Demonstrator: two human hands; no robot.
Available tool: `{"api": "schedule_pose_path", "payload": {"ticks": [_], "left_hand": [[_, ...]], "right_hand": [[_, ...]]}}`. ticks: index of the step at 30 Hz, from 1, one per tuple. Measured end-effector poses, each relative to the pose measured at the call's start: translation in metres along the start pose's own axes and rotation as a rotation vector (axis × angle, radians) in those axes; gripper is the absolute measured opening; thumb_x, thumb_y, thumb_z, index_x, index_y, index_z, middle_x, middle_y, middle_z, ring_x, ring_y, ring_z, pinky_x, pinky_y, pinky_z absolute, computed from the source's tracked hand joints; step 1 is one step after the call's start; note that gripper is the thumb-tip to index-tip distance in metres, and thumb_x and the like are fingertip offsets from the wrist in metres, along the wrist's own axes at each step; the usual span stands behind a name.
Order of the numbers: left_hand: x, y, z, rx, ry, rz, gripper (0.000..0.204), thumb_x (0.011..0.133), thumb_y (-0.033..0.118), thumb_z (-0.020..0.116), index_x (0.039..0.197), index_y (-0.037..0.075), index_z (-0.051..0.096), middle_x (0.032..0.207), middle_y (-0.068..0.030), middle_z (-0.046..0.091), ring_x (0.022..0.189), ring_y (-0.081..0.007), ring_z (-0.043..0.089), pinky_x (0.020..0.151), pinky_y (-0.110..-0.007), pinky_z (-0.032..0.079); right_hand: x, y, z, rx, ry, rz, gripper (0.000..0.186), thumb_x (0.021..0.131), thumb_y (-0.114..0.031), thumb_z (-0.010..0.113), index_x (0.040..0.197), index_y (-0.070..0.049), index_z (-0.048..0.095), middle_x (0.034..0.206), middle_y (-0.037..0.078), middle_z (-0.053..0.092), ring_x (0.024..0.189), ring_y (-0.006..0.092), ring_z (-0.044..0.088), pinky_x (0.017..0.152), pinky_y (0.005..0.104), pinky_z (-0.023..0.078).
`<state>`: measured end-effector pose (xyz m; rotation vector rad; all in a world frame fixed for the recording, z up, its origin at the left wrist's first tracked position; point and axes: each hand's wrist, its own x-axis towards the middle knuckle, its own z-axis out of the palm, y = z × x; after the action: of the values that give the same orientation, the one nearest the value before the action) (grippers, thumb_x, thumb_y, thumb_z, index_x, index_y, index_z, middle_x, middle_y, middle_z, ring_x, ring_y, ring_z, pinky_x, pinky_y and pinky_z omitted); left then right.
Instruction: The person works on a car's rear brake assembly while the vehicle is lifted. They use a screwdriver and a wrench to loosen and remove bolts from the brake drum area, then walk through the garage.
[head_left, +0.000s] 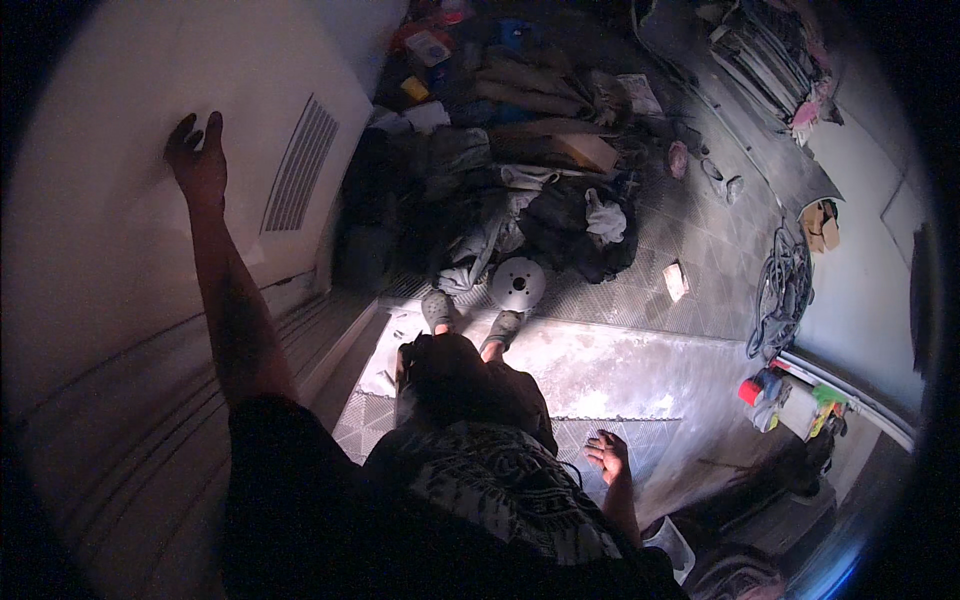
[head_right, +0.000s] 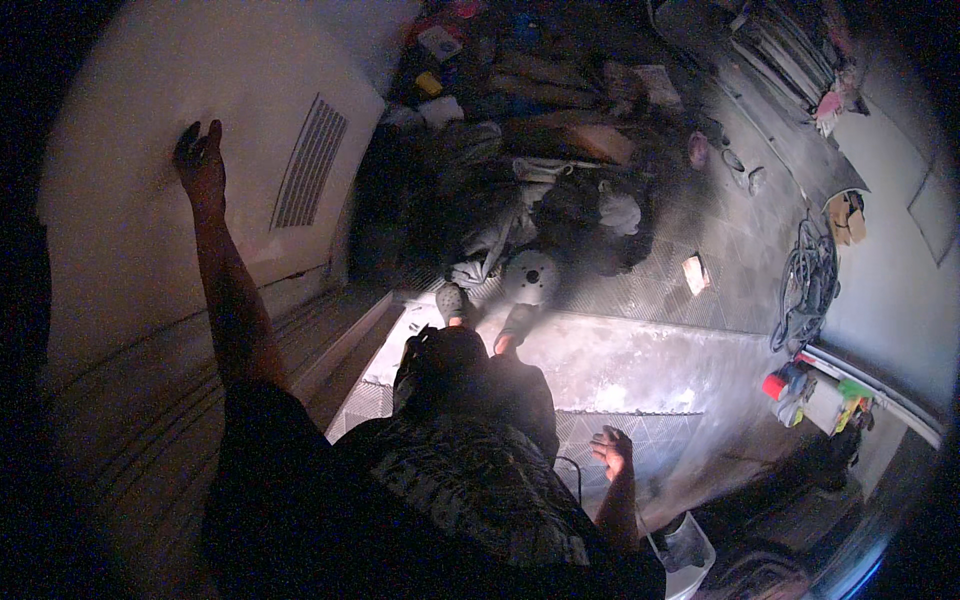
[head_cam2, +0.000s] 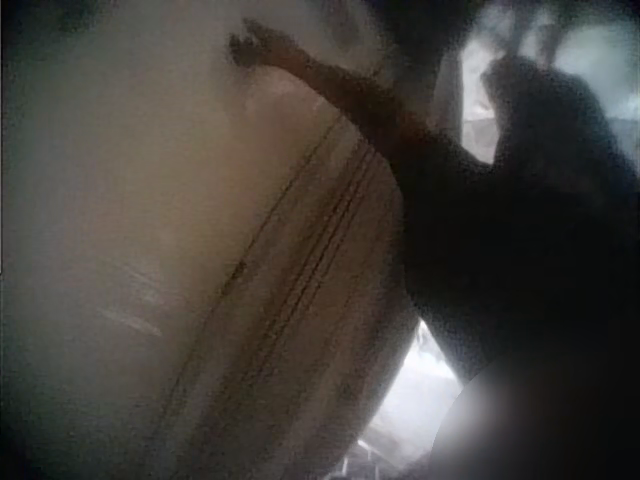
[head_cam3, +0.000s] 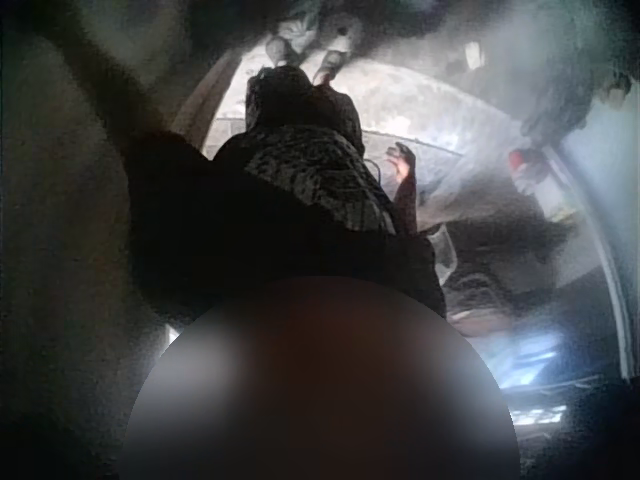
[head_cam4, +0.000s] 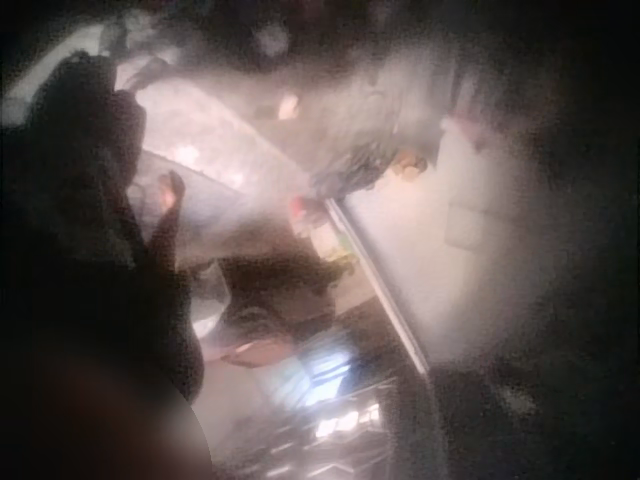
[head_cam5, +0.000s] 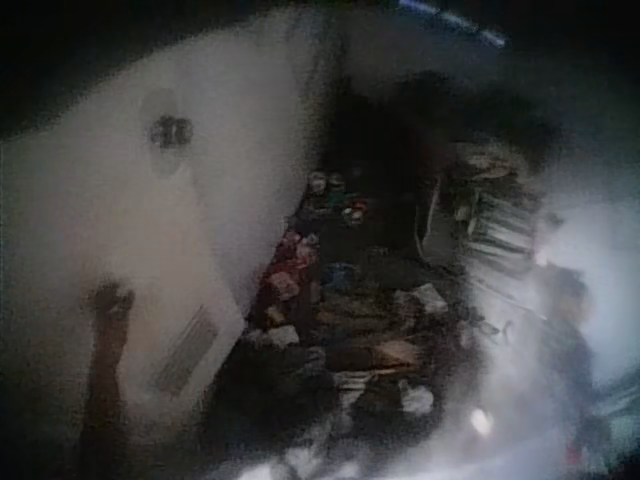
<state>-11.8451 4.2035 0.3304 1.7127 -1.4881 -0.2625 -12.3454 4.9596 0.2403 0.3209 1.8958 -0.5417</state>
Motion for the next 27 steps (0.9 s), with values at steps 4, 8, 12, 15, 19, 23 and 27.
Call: {"api": "schedule_pose_path", "payload": {"ticks": [4,8,12,15,19,23,27], "left_hand": [[0.015,-0.004,-0.005,0.026,-0.037,-0.010,0.061,0.086,0.039,0.074,0.127,-0.003,0.058,0.128,-0.0246,0.051,0.114,-0.0330,0.057,0.098,-0.043,0.045],[0.026,-0.014,-0.010,0.022,-0.077,-0.092,0.060,0.087,0.039,0.073,0.128,-0.002,0.058,0.133,-0.0269,0.046,0.115,-0.0346,0.057,0.099,-0.044,0.045],[0.035,-0.025,-0.009,0.139,-0.067,-0.069,0.059,0.088,0.039,0.072,0.128,-0.002,0.059,0.132,-0.0272,0.049,0.114,-0.0353,0.058,0.100,-0.044,0.045],[0.040,-0.034,-0.007,0.174,-0.093,0.050,0.058,0.089,0.038,0.071,0.130,-0.001,0.058,0.135,-0.0258,0.047,0.115,-0.0349,0.057,0.100,-0.044,0.045],[0.045,-0.052,-0.004,0.214,-0.105,-0.016,0.055,0.090,0.037,0.069,0.130,-0.001,0.058,0.137,-0.0247,0.047,0.119,-0.0333,0.056,0.101,-0.043,0.045],[0.051,-0.064,-0.001,0.235,-0.059,0.132,0.050,0.090,0.035,0.069,0.125,-0.001,0.063,0.130,-0.0236,0.057,0.119,-0.0315,0.057,0.101,-0.041,0.045],[0.044,-0.057,0.010,0.236,-0.022,0.170,0.047,0.090,0.034,0.069,0.121,-0.001,0.065,0.123,-0.0190,0.063,0.115,-0.0310,0.059,0.099,-0.039,0.045]], "right_hand": [[0.004,-0.029,0.002,0.032,0.007,-0.070,0.049,0.100,-0.037,0.053,0.137,-0.006,0.046,0.119,0.015,0.065,0.100,0.0291,0.068,0.084,0.0423,0.053],[0.010,-0.051,0.005,-0.054,0.008,-0.123,0.052,0.099,-0.041,0.056,0.135,-0.005,0.048,0.117,0.016,0.066,0.099,0.0289,0.068,0.085,0.0420,0.053],[0.010,-0.058,0.012,-0.023,-0.013,-0.160,0.049,0.099,-0.038,0.056,0.135,-0.004,0.048,0.117,0.017,0.065,0.098,0.0299,0.068,0.084,0.0425,0.053],[0.008,-0.055,0.016,-0.055,0.011,-0.129,0.046,0.100,-0.034,0.055,0.135,-0.004,0.048,0.118,0.018,0.065,0.097,0.0309,0.069,0.083,0.0425,0.054],[0.002,-0.044,0.020,-0.023,0.000,-0.097,0.043,0.101,-0.032,0.052,0.134,-0.004,0.048,0.117,0.019,0.066,0.098,0.0310,0.069,0.081,0.0414,0.055],[-0.004,-0.031,0.018,0.025,0.037,-0.048,0.043,0.101,-0.033,0.054,0.134,-0.005,0.049,0.117,0.019,0.066,0.099,0.0305,0.069,0.081,0.0413,0.055],[-0.007,-0.019,0.016,0.046,0.064,-0.027,0.046,0.100,-0.036,0.056,0.134,-0.006,0.049,0.117,0.018,0.065,0.100,0.0299,0.068,0.083,0.0418,0.054]]}}
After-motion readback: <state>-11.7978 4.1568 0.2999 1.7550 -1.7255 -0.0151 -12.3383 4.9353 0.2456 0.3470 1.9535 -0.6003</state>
